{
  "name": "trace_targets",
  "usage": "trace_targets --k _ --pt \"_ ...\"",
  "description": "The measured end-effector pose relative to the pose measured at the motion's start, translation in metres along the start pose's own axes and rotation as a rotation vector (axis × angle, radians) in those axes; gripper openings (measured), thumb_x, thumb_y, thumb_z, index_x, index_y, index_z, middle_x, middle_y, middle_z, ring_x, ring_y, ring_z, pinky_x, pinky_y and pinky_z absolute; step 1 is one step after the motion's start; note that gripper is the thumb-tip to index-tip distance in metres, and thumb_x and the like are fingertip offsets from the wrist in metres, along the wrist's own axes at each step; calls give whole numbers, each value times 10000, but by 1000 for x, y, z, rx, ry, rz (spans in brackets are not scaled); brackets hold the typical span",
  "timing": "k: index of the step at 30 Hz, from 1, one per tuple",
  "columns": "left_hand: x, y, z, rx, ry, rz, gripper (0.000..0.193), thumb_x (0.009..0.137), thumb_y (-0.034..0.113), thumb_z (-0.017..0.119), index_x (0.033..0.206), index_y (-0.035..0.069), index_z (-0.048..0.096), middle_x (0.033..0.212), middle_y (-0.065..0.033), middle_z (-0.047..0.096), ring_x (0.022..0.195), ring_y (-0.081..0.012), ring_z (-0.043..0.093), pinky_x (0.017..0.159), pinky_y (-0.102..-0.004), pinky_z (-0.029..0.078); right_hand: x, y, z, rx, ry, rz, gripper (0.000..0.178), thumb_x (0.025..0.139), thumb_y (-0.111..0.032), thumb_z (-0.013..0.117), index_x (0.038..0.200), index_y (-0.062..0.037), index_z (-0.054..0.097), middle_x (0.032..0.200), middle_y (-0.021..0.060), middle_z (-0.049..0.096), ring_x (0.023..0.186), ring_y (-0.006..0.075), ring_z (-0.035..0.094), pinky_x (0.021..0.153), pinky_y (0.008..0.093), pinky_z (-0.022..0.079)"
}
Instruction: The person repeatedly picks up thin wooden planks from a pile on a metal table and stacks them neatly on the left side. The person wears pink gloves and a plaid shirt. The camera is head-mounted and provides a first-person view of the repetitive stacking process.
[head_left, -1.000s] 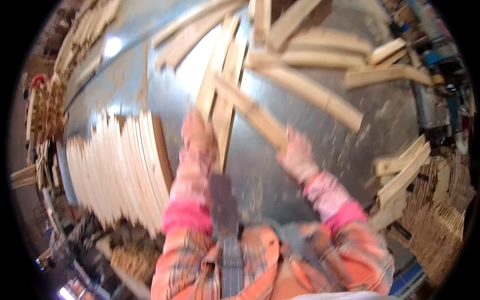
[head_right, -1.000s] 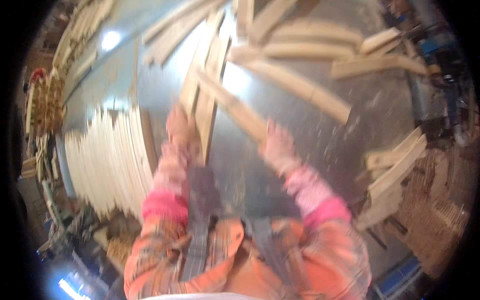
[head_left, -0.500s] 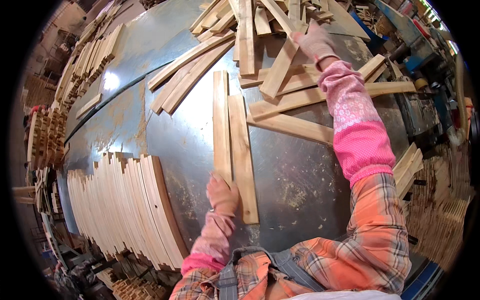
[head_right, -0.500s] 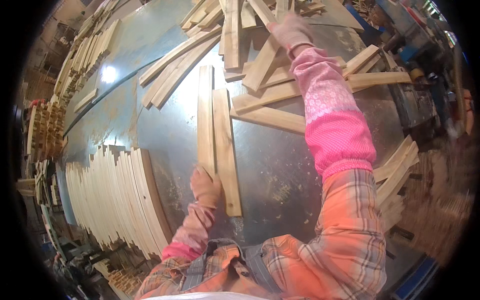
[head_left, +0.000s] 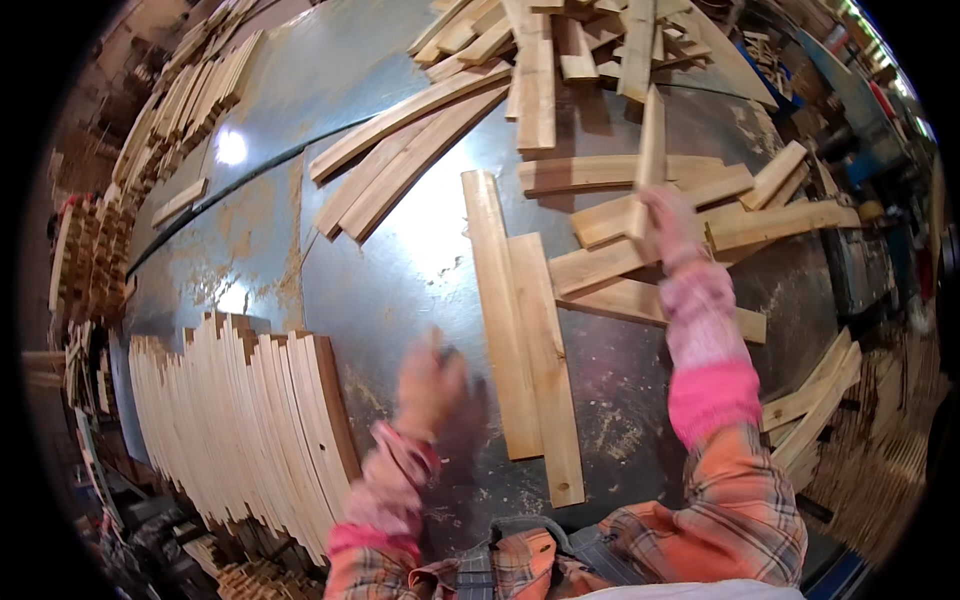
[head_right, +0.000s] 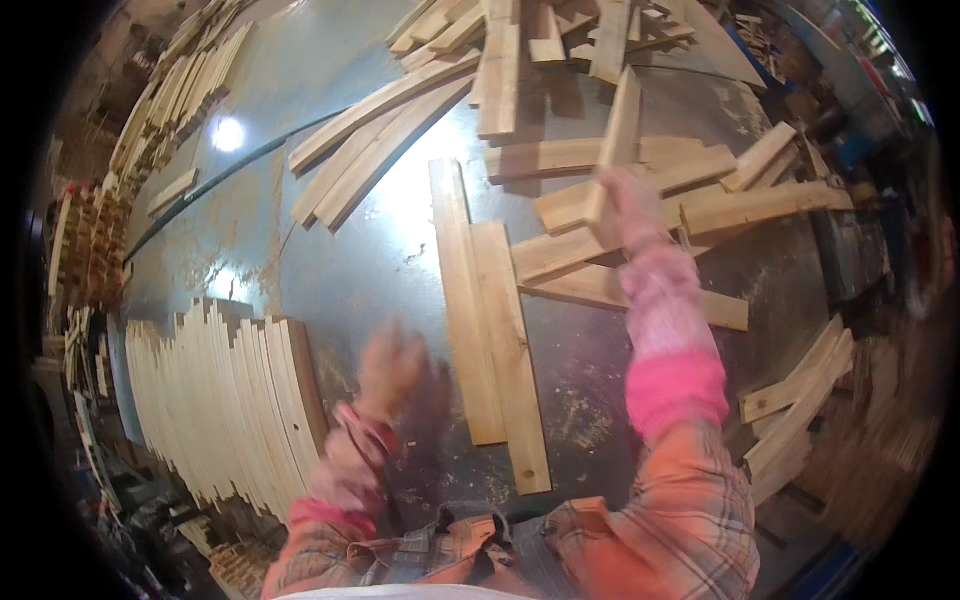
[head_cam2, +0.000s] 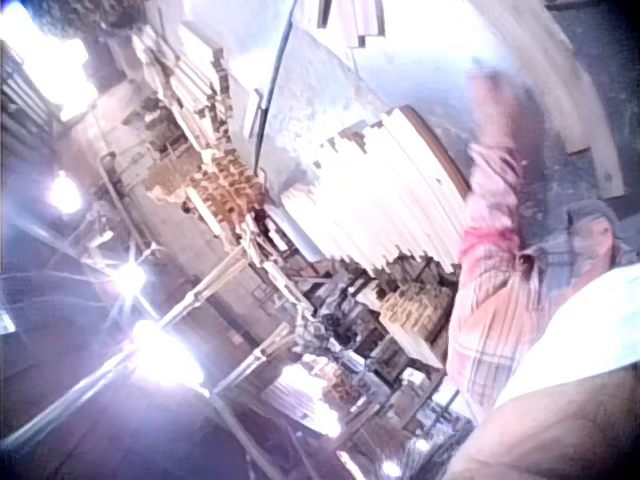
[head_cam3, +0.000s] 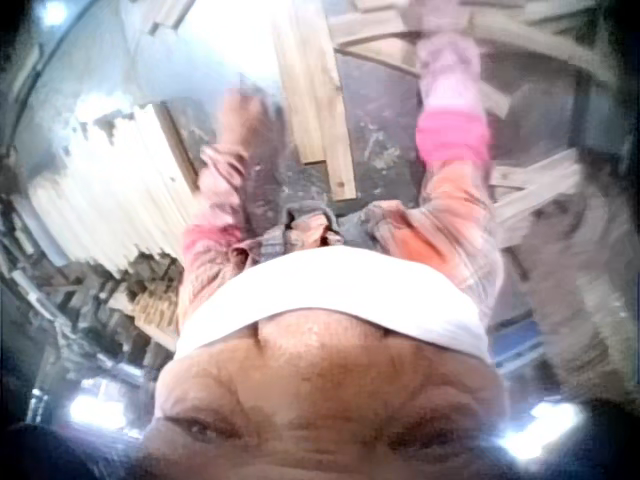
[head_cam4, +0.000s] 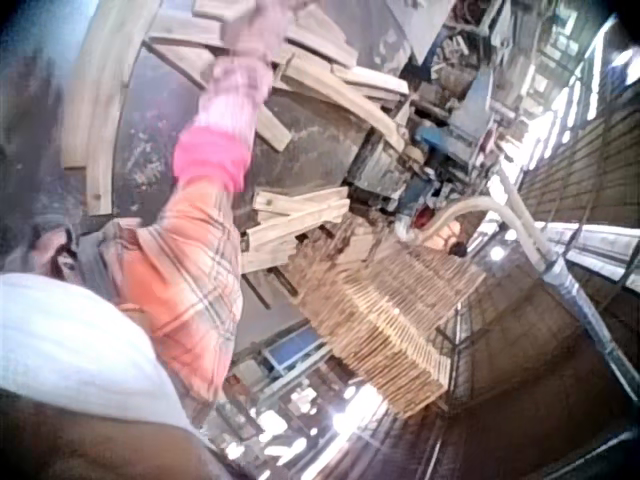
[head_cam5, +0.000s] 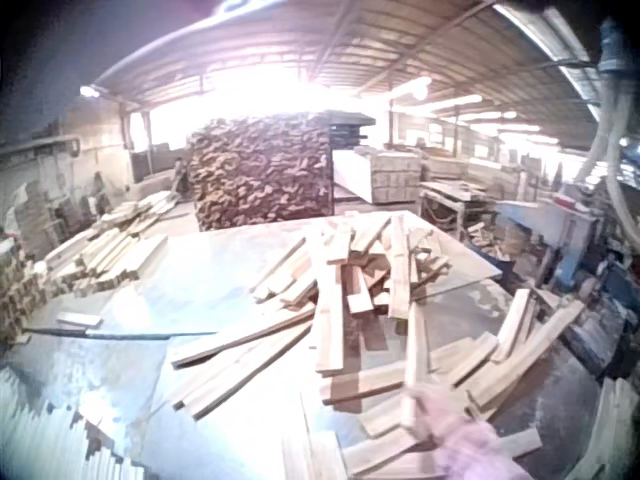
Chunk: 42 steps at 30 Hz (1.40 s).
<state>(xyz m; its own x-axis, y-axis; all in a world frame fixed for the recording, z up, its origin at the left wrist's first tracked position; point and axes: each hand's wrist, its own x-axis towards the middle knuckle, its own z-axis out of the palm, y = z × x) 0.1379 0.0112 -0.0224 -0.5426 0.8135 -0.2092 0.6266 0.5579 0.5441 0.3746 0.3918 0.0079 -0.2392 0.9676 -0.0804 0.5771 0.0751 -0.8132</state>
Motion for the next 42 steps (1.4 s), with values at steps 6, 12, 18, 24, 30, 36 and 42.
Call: trace_targets --k 6,12,18,24,30,36,42 --pt "225 -96 -98 205 381 -117 585 920 422 663 1357 37 607 1285 -260 645 1214 -433 604 1044 -469 487 -130 -26 -1 354 -93 -146 858 738 -10 666 1552 42 401 1314 132 624 1106 203 625 969 304 524" --pt "347 -101 -155 392 336 -89 798 869 553 707 1433 11 547 1420 -271 575 1358 -415 517 1151 -450 415 -138 -81 49 954 -619 339 1010 614 -43 753 1573 -83 435 1267 115 602 970 176 620 909 305 561" --pt "418 -110 -144 558 359 17 1113 833 687 706 1609 -3 304 1557 -277 457 1439 -406 444 1214 -451 343 -103 -46 69 661 -376 346 991 605 -44 762 1531 50 423 1260 143 614 1038 180 637 895 291 563" --pt "380 -70 -127 465 -68 -163 901 833 777 619 1240 -25 673 1295 -296 641 1222 -439 616 1034 -497 494 -91 -18 35 621 -335 217 970 653 -111 756 1537 81 405 1331 127 594 1148 173 595 957 287 520" --pt "252 -30 -50 484 298 -252 795 825 714 694 1200 15 650 1148 -238 666 1101 -431 632 960 -512 502 -167 -13 -20 879 -428 335 1052 640 -141 836 1578 20 388 1357 115 588 1150 202 598 956 328 519" --pt "162 -31 -23 404 324 -305 889 828 674 716 1379 -6 559 1234 -238 638 1169 -426 604 994 -508 481 -279 -3 -79 998 -437 553 1043 627 -78 831 1570 29 398 1293 151 614 1012 208 647 905 319 536" --pt "64 -26 -4 390 331 -417 986 836 653 730 1510 -10 452 1320 -241 614 1218 -428 582 1024 -515 469 -228 24 -62 608 -400 301 776 760 64 670 1514 -38 512 936 22 637 780 86 588 672 256 496"
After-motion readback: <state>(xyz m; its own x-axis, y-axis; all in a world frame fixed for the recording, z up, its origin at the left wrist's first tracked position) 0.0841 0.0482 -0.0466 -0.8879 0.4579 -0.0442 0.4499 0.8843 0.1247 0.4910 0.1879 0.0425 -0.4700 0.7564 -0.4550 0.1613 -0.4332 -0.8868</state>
